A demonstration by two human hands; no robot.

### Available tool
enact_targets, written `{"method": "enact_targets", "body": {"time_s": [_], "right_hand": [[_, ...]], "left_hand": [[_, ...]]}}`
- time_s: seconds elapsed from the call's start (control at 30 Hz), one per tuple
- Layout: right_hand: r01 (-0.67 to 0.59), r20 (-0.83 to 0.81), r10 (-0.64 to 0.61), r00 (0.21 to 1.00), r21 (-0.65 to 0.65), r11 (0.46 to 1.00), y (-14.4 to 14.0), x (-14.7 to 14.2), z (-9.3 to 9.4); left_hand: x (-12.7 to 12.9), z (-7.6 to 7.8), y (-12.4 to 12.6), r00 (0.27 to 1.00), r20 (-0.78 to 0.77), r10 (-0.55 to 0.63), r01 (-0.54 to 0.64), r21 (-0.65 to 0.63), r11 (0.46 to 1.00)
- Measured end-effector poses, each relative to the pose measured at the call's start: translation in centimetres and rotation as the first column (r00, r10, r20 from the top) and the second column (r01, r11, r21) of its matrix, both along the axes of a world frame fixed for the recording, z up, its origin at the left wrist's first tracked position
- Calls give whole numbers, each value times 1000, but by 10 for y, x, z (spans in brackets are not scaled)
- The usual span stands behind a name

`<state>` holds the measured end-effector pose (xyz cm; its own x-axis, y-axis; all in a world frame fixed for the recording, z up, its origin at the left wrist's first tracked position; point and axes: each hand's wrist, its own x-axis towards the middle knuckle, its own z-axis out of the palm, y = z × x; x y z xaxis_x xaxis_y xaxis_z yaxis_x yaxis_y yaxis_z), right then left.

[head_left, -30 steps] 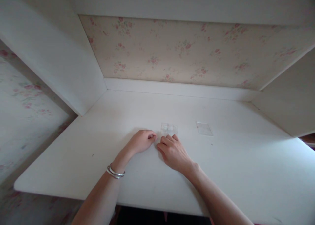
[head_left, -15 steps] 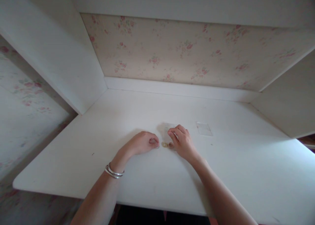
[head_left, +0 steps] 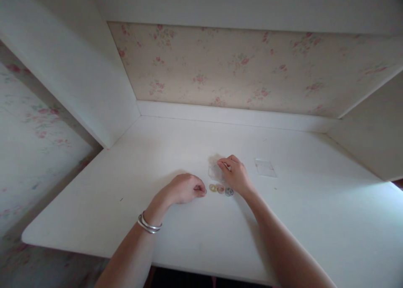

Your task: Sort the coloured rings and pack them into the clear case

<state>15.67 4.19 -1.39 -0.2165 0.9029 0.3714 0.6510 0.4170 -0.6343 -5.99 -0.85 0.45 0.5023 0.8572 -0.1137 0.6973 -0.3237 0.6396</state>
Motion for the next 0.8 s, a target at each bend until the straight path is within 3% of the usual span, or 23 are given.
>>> {"method": "enact_targets", "body": {"time_s": [0.23, 0.37, 0.5, 0.8], "right_hand": [[147, -148, -141, 979, 27, 989, -2, 11, 3], [260, -220, -264, 939, -49, 964, -5, 19, 1], [268, -260, -291, 921, -119, 956, -7, 21, -6], [316, -342, -363, 867, -186, 930, -1, 22, -16]], "left_hand": [[1, 1, 0, 999, -36, -25, 25, -6, 1000], [1, 4, 2, 999, -46, -22, 21, -8, 1000], [-1, 6, 3, 1000, -14, -22, 21, -17, 1000], [3, 0, 10, 986, 73, 150, -151, 12, 988]]}}
